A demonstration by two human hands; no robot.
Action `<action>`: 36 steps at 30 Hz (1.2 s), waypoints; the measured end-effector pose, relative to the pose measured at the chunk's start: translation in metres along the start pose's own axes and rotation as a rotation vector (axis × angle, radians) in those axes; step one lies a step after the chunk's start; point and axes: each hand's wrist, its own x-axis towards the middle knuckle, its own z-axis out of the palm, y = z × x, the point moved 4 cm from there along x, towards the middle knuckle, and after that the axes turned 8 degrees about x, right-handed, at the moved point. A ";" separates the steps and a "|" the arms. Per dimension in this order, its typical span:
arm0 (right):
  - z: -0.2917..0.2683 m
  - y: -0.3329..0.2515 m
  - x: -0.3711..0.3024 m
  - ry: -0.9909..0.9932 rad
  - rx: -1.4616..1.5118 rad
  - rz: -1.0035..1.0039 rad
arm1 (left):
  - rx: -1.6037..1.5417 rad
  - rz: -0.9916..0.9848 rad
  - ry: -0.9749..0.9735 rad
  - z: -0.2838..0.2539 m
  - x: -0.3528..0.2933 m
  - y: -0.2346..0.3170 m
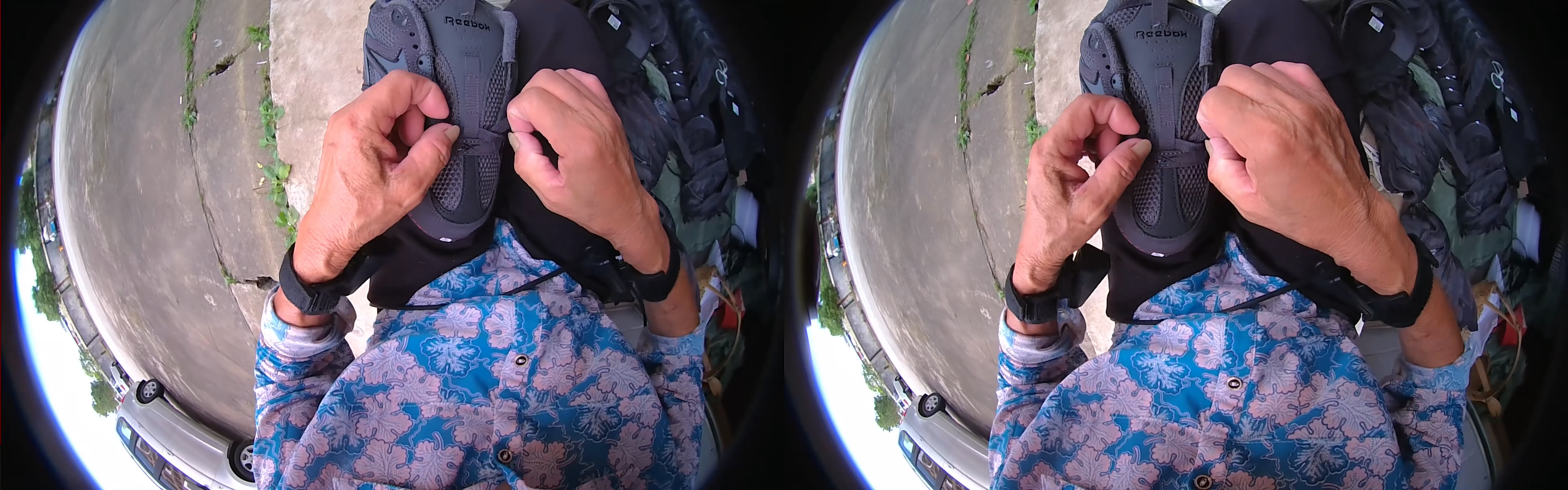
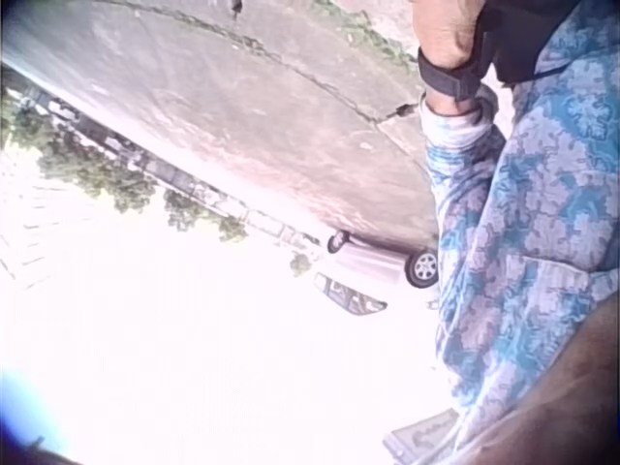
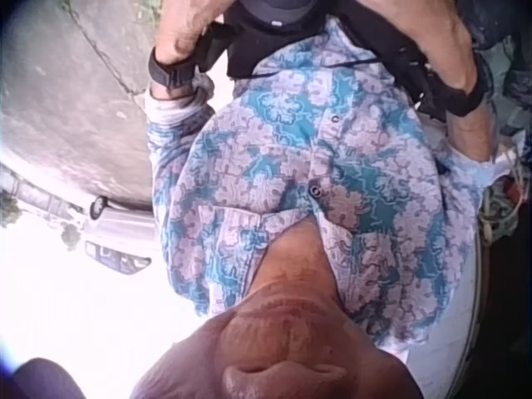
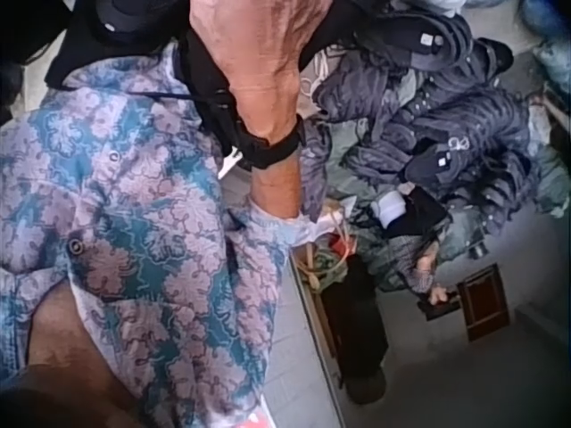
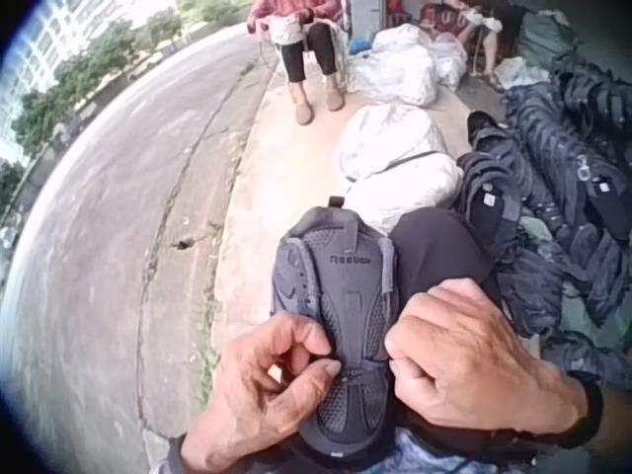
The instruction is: The recorder is lacing a shoe as part of a manufacturing process.
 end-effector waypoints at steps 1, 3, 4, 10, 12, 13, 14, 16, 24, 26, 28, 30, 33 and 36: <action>-0.001 -0.001 0.000 0.003 -0.002 0.001 | -0.025 -0.005 0.006 -0.002 0.000 -0.002; -0.003 -0.003 -0.004 0.005 0.003 0.010 | -0.008 -0.004 -0.001 -0.004 0.000 -0.001; -0.003 -0.002 -0.005 0.010 0.003 0.015 | -0.006 -0.002 -0.006 -0.003 0.000 0.002; -0.001 -0.003 -0.006 0.023 0.077 0.025 | 0.105 0.109 0.019 0.003 0.002 0.022; 0.005 -0.004 -0.008 0.075 0.045 0.028 | 0.106 0.046 0.009 0.003 0.003 0.021; 0.007 -0.004 -0.007 0.086 0.042 0.029 | 0.114 0.051 0.002 0.003 0.004 0.020; 0.008 -0.005 -0.008 0.094 0.042 0.033 | 0.116 0.067 0.016 0.003 0.004 0.019; 0.010 -0.006 -0.008 0.133 0.037 0.021 | 0.122 0.088 0.024 0.003 0.004 0.018; 0.013 0.000 -0.004 -0.036 0.174 -0.061 | 0.130 0.037 -0.041 0.007 -0.002 0.018; 0.011 0.002 -0.001 -0.106 0.236 -0.104 | 0.143 0.054 -0.038 0.008 -0.002 0.019; 0.010 0.003 0.001 -0.156 0.265 -0.117 | 0.151 0.073 -0.034 0.008 -0.002 0.019; 0.011 0.003 0.001 -0.169 0.248 -0.091 | 0.194 0.132 -0.005 0.007 0.000 0.022; 0.006 0.004 -0.002 0.029 0.220 0.000 | 0.203 0.162 -0.026 0.007 0.003 0.028; -0.003 -0.001 -0.009 0.126 0.064 0.011 | 0.211 0.242 -0.006 0.012 0.004 0.029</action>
